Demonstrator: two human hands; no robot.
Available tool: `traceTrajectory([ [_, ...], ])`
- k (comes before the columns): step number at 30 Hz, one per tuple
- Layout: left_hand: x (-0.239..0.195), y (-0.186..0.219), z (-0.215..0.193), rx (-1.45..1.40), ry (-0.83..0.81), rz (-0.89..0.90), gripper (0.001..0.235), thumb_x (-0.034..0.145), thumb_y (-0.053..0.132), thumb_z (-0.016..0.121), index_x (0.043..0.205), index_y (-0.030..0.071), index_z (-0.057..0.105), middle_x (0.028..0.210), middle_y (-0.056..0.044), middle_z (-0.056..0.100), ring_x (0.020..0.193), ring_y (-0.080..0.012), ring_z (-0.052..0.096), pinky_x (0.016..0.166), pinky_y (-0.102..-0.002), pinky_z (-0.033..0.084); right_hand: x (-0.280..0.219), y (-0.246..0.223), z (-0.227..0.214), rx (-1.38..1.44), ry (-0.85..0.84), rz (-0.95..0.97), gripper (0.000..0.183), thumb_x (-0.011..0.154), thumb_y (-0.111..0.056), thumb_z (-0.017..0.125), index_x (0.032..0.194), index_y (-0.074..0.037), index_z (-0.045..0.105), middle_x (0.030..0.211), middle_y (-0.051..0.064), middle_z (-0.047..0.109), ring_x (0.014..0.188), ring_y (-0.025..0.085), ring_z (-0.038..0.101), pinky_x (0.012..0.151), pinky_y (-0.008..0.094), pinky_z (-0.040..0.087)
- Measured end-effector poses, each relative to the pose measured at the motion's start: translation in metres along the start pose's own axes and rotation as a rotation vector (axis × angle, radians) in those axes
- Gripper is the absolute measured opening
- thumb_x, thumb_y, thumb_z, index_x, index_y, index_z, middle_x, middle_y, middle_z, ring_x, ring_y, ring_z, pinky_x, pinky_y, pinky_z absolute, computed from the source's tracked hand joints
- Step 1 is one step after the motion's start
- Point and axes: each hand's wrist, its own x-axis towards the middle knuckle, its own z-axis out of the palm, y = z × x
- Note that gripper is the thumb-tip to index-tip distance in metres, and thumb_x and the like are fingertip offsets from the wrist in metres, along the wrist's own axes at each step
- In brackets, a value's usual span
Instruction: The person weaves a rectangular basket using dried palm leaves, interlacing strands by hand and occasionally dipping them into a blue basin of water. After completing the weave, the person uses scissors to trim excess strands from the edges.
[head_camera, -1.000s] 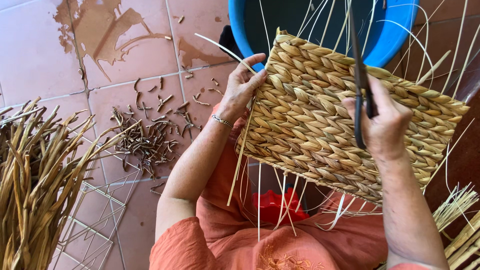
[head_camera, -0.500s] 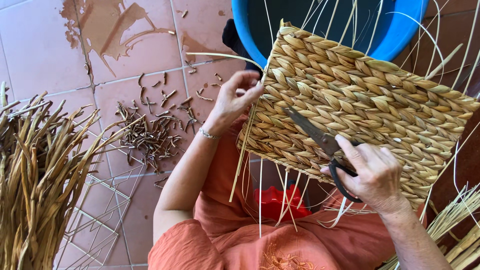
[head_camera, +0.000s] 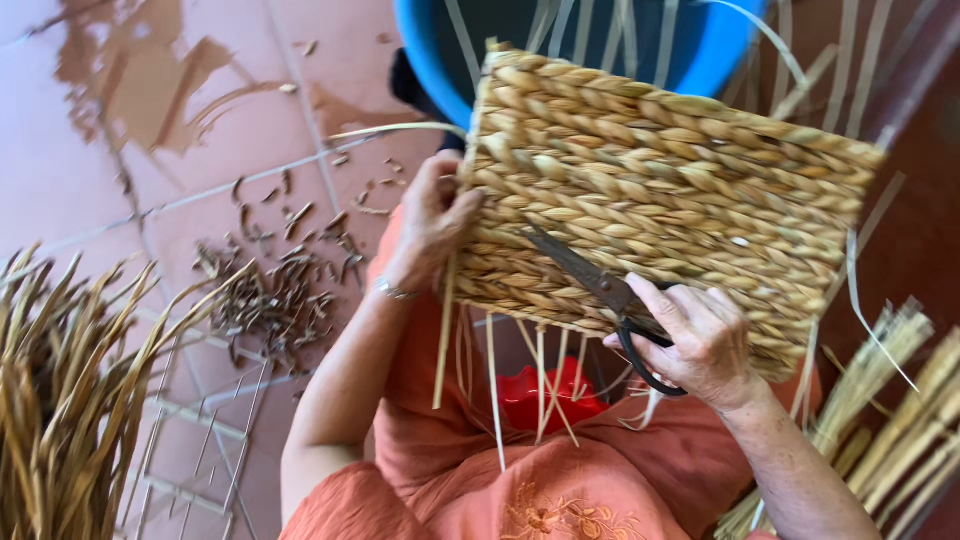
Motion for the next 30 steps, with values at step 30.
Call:
traceTrajectory([
  [30,-0.004,-0.003,-0.02,0.161,0.092,0.018,0.032,0.104,0.016,0.068,0.131,-0.002,0.065,0.103,-0.008,0.072,0.089,-0.0092,0.065,0.08,-0.022,0.054,-0.395,0.199,0.066,-0.382,0.296,1.279,0.051,0.094,-0.039,0.091,0.126,-0.005,0.071,0.085,0.005,0.071,0.089,0.023,0.068,0.094,0.05,0.045],
])
